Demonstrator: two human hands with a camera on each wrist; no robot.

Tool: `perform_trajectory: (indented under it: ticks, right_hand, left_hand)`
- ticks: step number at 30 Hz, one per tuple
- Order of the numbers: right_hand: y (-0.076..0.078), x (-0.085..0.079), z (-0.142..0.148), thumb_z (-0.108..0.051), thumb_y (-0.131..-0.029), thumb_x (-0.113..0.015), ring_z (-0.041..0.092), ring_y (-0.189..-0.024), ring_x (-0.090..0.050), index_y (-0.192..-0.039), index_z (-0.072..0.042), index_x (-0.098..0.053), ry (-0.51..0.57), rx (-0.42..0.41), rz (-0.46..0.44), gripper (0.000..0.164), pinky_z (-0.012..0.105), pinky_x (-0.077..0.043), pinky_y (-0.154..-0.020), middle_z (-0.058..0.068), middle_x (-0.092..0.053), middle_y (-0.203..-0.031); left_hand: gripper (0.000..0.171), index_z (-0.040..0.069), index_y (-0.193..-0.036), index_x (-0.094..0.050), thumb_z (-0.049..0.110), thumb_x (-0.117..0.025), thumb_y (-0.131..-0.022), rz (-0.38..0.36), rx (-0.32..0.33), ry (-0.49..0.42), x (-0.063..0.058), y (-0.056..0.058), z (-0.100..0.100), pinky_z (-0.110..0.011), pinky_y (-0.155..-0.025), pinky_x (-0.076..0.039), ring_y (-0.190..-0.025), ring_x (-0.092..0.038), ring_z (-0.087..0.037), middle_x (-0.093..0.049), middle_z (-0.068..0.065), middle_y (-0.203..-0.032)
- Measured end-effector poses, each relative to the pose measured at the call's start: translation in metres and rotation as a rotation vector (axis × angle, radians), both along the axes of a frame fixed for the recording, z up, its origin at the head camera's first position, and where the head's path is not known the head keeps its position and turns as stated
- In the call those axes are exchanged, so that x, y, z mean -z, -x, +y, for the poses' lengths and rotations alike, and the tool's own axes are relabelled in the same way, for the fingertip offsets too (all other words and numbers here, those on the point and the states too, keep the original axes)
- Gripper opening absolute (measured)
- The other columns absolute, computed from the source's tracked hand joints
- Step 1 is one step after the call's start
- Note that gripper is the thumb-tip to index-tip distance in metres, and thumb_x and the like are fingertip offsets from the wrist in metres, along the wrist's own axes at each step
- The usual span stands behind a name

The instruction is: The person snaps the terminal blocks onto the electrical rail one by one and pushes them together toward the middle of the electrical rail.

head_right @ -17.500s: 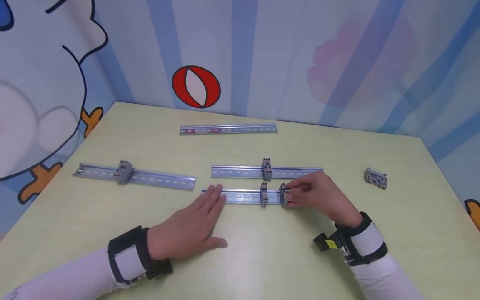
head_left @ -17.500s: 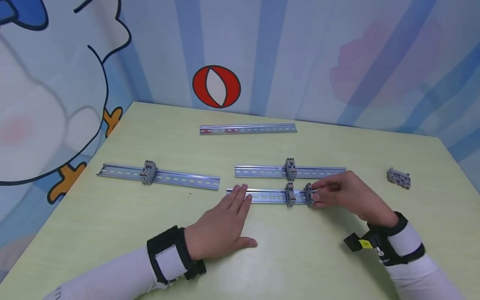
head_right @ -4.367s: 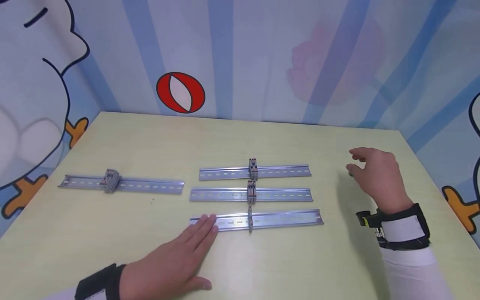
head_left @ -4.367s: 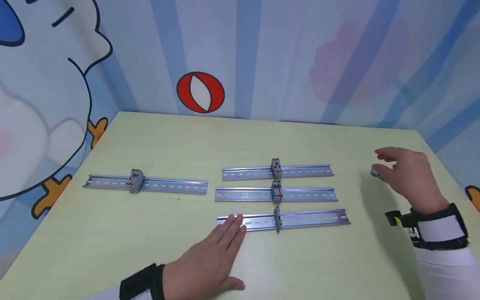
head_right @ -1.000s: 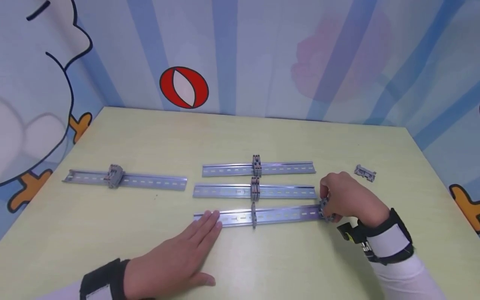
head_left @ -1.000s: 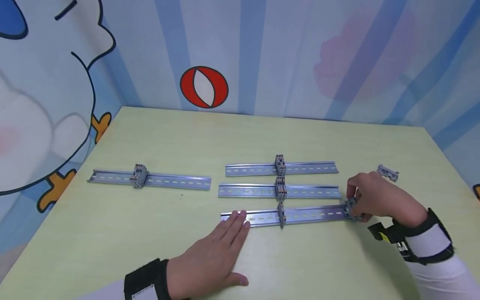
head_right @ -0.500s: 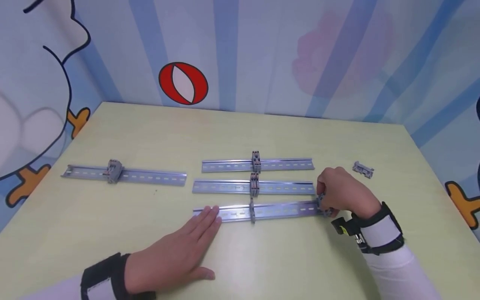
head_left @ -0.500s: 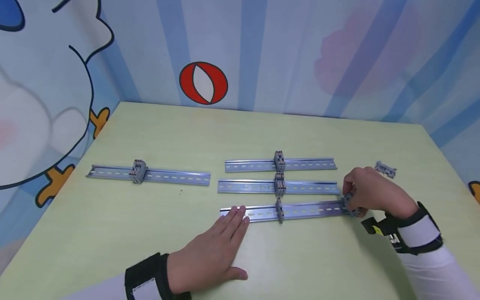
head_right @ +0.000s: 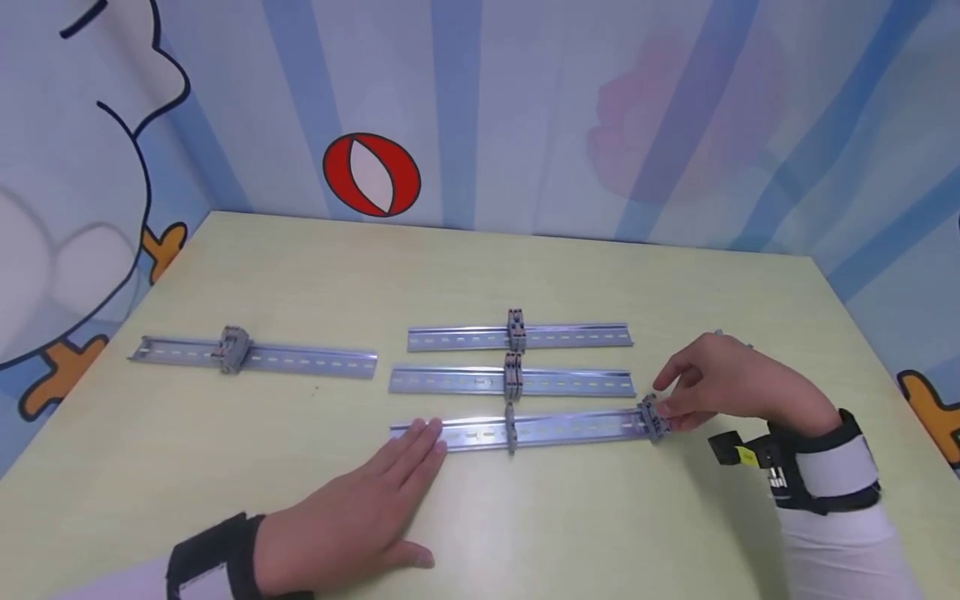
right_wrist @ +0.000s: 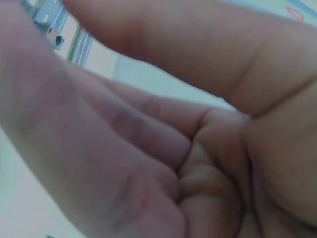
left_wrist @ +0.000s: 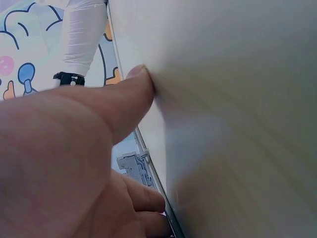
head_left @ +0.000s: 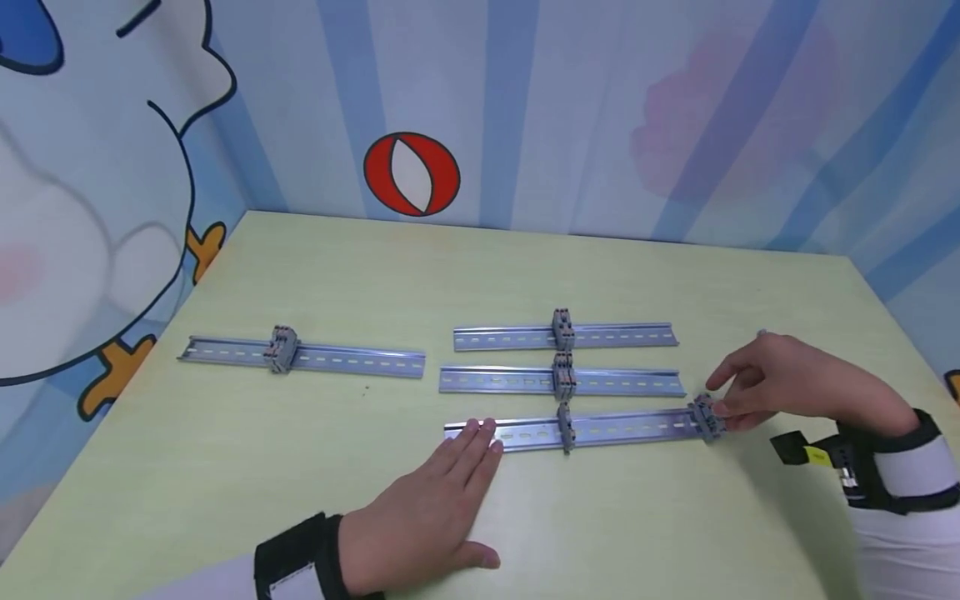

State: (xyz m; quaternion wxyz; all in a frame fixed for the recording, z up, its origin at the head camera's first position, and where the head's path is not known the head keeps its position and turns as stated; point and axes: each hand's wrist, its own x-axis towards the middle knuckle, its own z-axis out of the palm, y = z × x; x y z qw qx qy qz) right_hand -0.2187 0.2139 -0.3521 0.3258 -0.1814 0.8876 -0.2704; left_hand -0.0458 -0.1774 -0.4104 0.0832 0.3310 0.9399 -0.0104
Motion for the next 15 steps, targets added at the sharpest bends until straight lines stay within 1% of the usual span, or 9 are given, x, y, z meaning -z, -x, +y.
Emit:
perform_trajectory:
  ticks: [4, 6, 10, 13, 15]
  right_hand:
    - [0.006, 0.004, 0.006, -0.018, -0.086, -0.073, 0.024, -0.082, -0.073, -0.121, 0.011, -0.059, 0.071, -0.060, -0.060, 0.047, 0.031, -0.059, -0.072, 0.012, -0.072, -0.079]
    - [0.009, 0.007, 0.007, -0.015, -0.086, -0.074, 0.027, -0.083, -0.073, -0.121, 0.012, -0.058, 0.110, -0.062, -0.094, 0.047, 0.033, -0.059, -0.072, 0.015, -0.072, -0.082]
    - [0.012, 0.014, 0.011, -0.013, -0.086, -0.073, 0.033, -0.087, -0.072, -0.121, 0.014, -0.057, 0.175, -0.036, -0.179, 0.046, 0.037, -0.059, -0.076, 0.020, -0.072, -0.093]
    - [0.013, 0.017, 0.013, -0.012, -0.086, -0.073, 0.034, -0.088, -0.072, -0.121, 0.015, -0.056, 0.193, -0.023, -0.213, 0.047, 0.037, -0.059, -0.077, 0.021, -0.072, -0.096]
    - [0.013, 0.017, 0.014, -0.011, -0.086, -0.073, 0.034, -0.088, -0.072, -0.121, 0.015, -0.055, 0.203, -0.021, -0.220, 0.048, 0.038, -0.059, -0.077, 0.022, -0.072, -0.096]
  left_hand:
    - [0.095, 0.000, -0.153, -0.024, 0.069, -0.042, -0.091, 0.003, -0.006, 0.006, -0.001, -0.001, 0.000, -0.041, -0.119, -0.020, -0.149, -0.009, -0.032, -0.010, -0.020, -0.162]
    - [0.095, -0.001, -0.153, -0.023, 0.069, -0.043, -0.091, 0.002, -0.007, 0.003, -0.001, -0.001, -0.001, -0.041, -0.119, -0.020, -0.150, -0.009, -0.032, -0.010, -0.020, -0.162]
    - [0.094, -0.001, -0.153, -0.024, 0.068, -0.043, -0.091, -0.003, -0.003, -0.005, -0.001, -0.001, 0.000, -0.041, -0.119, -0.020, -0.150, -0.009, -0.032, -0.010, -0.020, -0.162]
    - [0.095, 0.000, -0.153, -0.024, 0.069, -0.043, -0.091, -0.006, -0.001, -0.003, 0.000, 0.000, 0.000, -0.041, -0.119, -0.020, -0.150, -0.008, -0.032, -0.010, -0.020, -0.162]
    - [0.095, 0.001, -0.153, -0.023, 0.070, -0.043, -0.091, -0.018, -0.006, -0.003, 0.000, 0.001, 0.000, -0.041, -0.119, -0.020, -0.150, -0.007, -0.031, -0.009, -0.019, -0.162]
